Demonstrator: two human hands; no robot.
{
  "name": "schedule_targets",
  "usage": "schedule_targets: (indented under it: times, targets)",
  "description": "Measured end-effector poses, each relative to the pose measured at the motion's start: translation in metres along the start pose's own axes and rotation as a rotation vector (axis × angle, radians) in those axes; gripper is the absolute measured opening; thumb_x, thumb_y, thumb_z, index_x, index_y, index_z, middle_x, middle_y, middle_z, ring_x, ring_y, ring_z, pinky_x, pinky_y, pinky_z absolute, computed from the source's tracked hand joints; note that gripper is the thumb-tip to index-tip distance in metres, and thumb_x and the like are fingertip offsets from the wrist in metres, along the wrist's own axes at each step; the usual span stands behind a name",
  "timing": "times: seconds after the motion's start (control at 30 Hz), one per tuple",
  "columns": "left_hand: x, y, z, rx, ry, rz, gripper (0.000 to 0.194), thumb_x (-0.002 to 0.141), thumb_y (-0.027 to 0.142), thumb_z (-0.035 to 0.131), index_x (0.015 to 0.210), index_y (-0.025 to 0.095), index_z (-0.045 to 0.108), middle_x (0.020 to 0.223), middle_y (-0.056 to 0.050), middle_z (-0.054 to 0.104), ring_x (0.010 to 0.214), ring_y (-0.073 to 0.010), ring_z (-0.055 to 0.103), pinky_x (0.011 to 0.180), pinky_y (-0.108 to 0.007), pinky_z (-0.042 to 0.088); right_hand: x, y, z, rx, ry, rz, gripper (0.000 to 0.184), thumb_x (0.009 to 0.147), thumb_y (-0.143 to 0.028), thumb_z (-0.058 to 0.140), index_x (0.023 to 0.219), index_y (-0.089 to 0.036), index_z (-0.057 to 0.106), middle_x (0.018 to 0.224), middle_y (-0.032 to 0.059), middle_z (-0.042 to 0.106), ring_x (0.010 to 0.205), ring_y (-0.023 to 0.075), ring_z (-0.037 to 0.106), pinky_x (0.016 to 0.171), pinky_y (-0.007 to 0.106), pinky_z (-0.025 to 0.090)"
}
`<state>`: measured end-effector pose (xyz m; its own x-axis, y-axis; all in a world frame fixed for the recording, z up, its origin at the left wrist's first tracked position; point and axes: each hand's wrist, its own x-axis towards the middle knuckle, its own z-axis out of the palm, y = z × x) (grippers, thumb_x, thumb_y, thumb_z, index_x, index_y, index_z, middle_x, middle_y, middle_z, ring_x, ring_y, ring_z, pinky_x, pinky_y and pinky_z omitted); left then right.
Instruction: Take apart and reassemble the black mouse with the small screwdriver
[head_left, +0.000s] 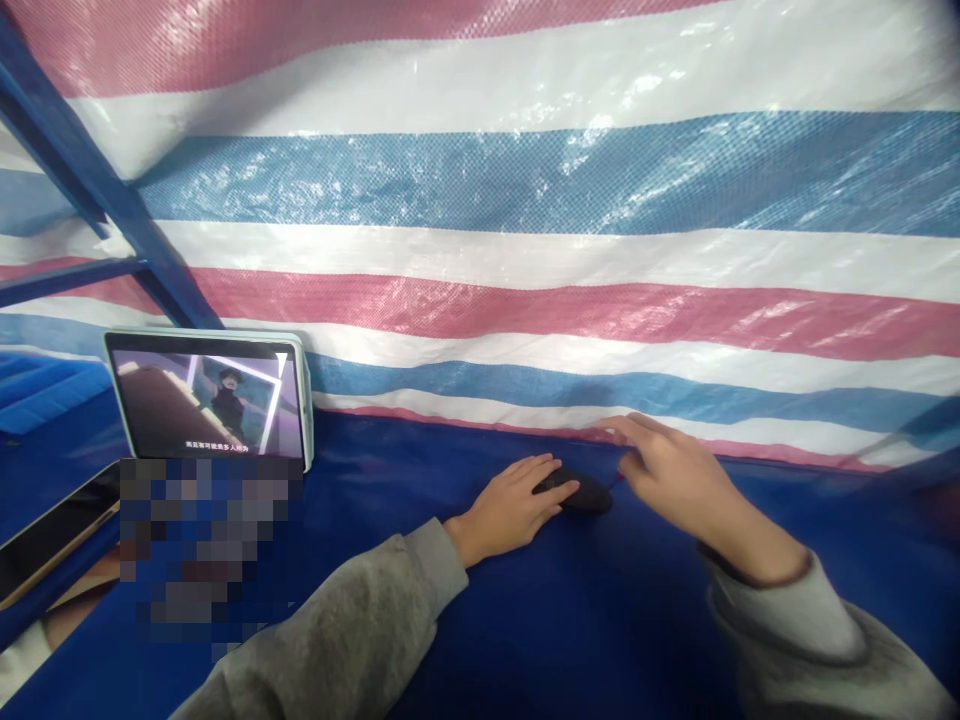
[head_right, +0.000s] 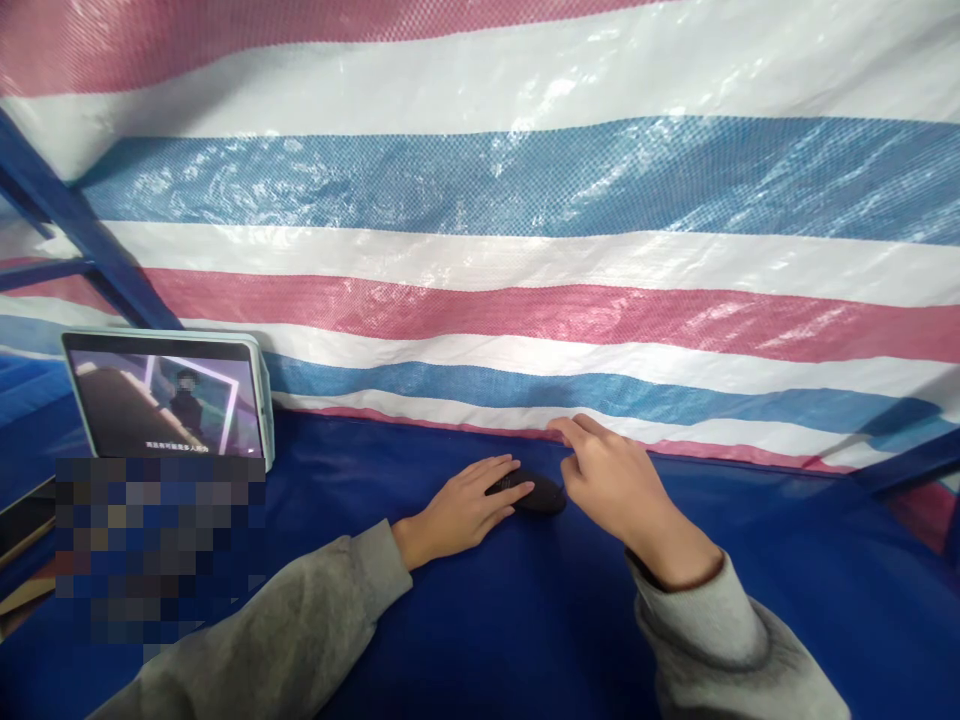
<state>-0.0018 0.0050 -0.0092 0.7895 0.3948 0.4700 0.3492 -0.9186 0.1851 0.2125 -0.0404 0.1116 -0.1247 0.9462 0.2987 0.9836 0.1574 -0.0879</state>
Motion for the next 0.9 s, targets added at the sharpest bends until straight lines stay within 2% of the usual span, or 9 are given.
schedule_targets:
  times: [0.1,0.17,0.4,0.53,0.6,0.77,0.9]
  targets:
    - [0.0,-0.0001,0.0001,0.001,0.0,-0.003,0.038,0.102,0.029,0.044,0.14,0.024,0.048,0.145,-0.011,0.049,0.14,-0.0247,0.041,0.114,-0.045,0.038,0.0009,0.0004,0.0017,0.023,0.0,0.034,0.033,0.089,-0.019,0.041,0.109,-0.022,0.067,0.086,0.0046,0.072,0.067,0.0187,0.066,0.064,0.03,0.047]
    - [0.0001,-0.0002,0.0005,0.002,0.0,-0.003,0.039,0.102,0.029,0.045,0.14,0.024,0.048,0.145,-0.011,0.048,0.14,-0.0245,0.041,0.114,-0.044,0.038,0.0009,0.0012,0.0031,0.049,-0.001,0.023,0.033,0.091,-0.02,0.039,0.109,-0.023,0.067,0.085,0.0043,0.073,0.065,0.018,0.066,0.064,0.03,0.047]
    - [0.0,-0.0003,0.0003,0.013,0.003,-0.003,0.038,0.102,0.029,0.044,0.139,0.023,0.049,0.144,-0.012,0.048,0.139,-0.0243,0.041,0.115,-0.043,0.038,-0.0014,0.0024,0.0025,0.069,-0.014,-0.035,0.044,0.079,-0.008,0.042,0.113,-0.023,0.065,0.093,0.0033,0.072,0.08,0.0194,0.068,0.072,0.03,0.049]
    - [0.0003,0.0001,-0.0002,0.015,0.011,0.004,0.038,0.102,0.03,0.043,0.139,0.023,0.049,0.144,-0.012,0.049,0.138,-0.0252,0.042,0.113,-0.044,0.04,-0.0015,0.0016,-0.0004,0.09,-0.029,-0.042,0.046,0.075,-0.006,0.042,0.112,-0.023,0.064,0.093,0.003,0.071,0.08,0.0183,0.068,0.073,0.03,0.049]
    - [0.0005,0.0002,-0.0001,0.013,0.01,0.002,0.038,0.102,0.03,0.044,0.139,0.023,0.049,0.144,-0.012,0.049,0.138,-0.0252,0.042,0.114,-0.044,0.039,-0.0012,0.001,-0.001,0.071,-0.03,-0.021,0.044,0.076,-0.009,0.043,0.112,-0.023,0.065,0.09,0.0026,0.072,0.077,0.0186,0.068,0.071,0.03,0.049]
    - [0.0002,0.0005,-0.0005,0.002,-0.002,-0.008,0.038,0.102,0.03,0.043,0.14,0.024,0.048,0.145,-0.012,0.048,0.139,-0.0246,0.041,0.114,-0.044,0.039,0.0,0.0009,0.0004,0.061,-0.045,0.032,0.036,0.091,-0.021,0.037,0.116,-0.022,0.063,0.084,0.0046,0.073,0.065,0.0189,0.066,0.062,0.03,0.047]
    - [-0.0001,0.0005,-0.0013,-0.006,-0.005,-0.012,0.038,0.103,0.029,0.043,0.14,0.023,0.048,0.145,-0.012,0.048,0.139,-0.0243,0.041,0.114,-0.045,0.039,0.0001,0.0006,0.0008,0.075,0.014,-0.004,0.036,0.088,-0.017,0.04,0.114,-0.023,0.064,0.092,0.0052,0.073,0.072,0.0191,0.068,0.066,0.03,0.048]
